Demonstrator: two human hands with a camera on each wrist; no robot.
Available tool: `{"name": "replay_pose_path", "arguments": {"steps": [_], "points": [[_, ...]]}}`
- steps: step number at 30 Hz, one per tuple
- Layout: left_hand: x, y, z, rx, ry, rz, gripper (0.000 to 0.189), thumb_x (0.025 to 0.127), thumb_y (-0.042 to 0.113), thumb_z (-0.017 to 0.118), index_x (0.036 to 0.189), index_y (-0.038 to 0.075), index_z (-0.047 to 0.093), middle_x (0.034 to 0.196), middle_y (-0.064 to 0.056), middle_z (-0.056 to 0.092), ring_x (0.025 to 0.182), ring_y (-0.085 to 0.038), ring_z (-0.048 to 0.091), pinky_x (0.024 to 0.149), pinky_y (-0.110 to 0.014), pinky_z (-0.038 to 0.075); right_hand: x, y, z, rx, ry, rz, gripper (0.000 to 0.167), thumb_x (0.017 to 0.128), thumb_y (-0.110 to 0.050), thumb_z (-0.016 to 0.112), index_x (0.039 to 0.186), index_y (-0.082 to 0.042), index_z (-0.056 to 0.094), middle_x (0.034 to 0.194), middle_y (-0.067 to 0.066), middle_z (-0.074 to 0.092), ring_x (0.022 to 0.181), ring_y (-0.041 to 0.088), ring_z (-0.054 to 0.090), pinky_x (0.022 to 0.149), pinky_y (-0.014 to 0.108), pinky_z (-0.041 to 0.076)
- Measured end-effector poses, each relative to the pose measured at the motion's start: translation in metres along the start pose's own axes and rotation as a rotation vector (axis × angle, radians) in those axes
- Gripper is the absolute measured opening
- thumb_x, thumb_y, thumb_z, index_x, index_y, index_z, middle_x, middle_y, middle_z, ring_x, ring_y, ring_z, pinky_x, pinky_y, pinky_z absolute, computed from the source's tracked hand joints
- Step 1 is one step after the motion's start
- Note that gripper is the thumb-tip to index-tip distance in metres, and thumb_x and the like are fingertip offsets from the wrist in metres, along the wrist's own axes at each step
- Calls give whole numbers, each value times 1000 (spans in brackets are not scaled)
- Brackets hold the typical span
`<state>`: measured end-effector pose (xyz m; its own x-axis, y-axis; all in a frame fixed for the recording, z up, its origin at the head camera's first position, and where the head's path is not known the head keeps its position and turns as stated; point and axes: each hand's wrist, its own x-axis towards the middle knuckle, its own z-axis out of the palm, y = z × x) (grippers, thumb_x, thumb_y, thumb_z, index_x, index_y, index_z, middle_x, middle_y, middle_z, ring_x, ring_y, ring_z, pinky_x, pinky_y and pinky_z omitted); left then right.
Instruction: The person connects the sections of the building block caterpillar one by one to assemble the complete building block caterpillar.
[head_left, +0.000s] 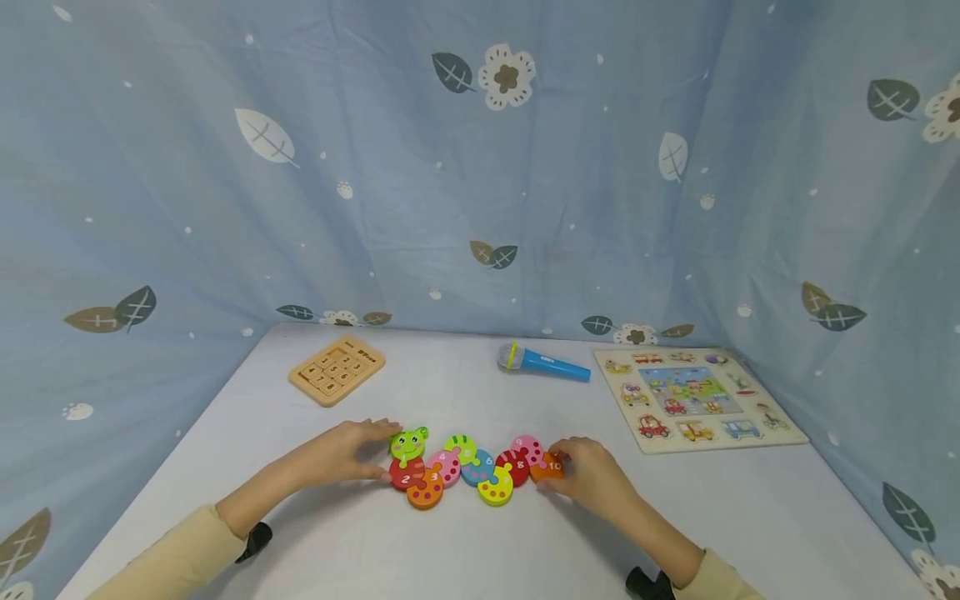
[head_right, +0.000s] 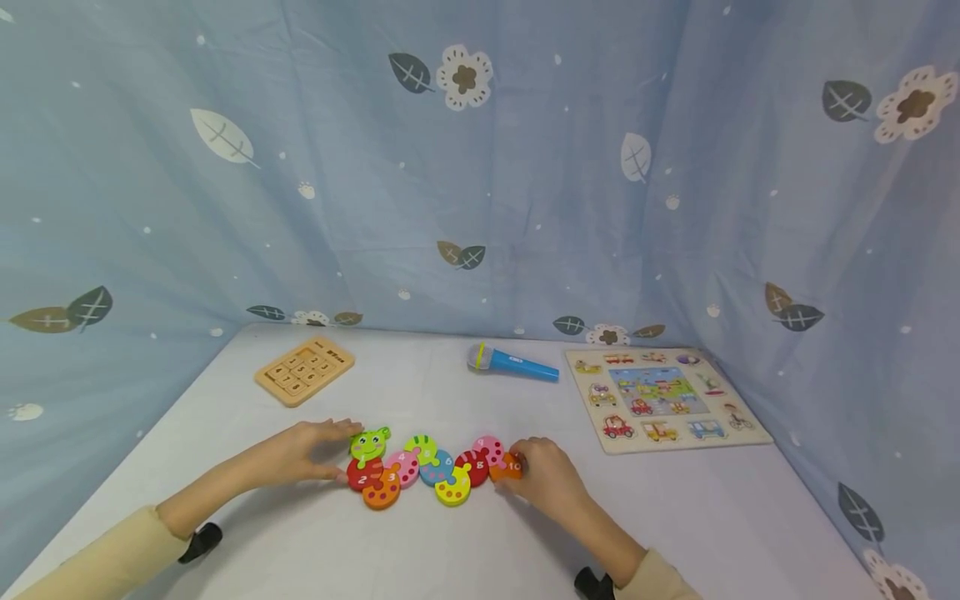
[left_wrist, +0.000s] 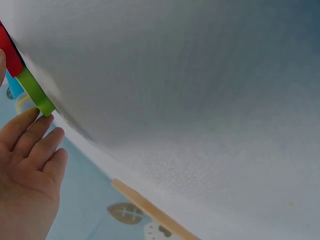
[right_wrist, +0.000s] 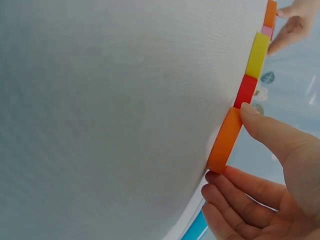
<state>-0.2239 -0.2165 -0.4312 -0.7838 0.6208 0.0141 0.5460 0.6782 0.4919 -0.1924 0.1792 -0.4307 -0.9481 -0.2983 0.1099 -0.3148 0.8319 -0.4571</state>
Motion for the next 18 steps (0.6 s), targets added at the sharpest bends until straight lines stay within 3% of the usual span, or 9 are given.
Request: {"name": "replay_pose_path", "arguments": {"steps": [11,18], "points": [[-4,-1,-3,4,1,-13,77,78,47,75,137,3,53,141,-16,49,132,-40,41,108,-55,32,6,0,4,6,-31,-10,44,69,-29,88,103,-6,72,100,3,70,89,17,62,81,37,57],[-4,1,-1,0,25,7,78,79,52,72,138,3,52,142,-15,48,133,-38,40,108,-54,32,-1,15,-7,107,-54,4,59,73,-39,84,118,-4,68,116,9,68,112,30,61,94,50,50]]}}
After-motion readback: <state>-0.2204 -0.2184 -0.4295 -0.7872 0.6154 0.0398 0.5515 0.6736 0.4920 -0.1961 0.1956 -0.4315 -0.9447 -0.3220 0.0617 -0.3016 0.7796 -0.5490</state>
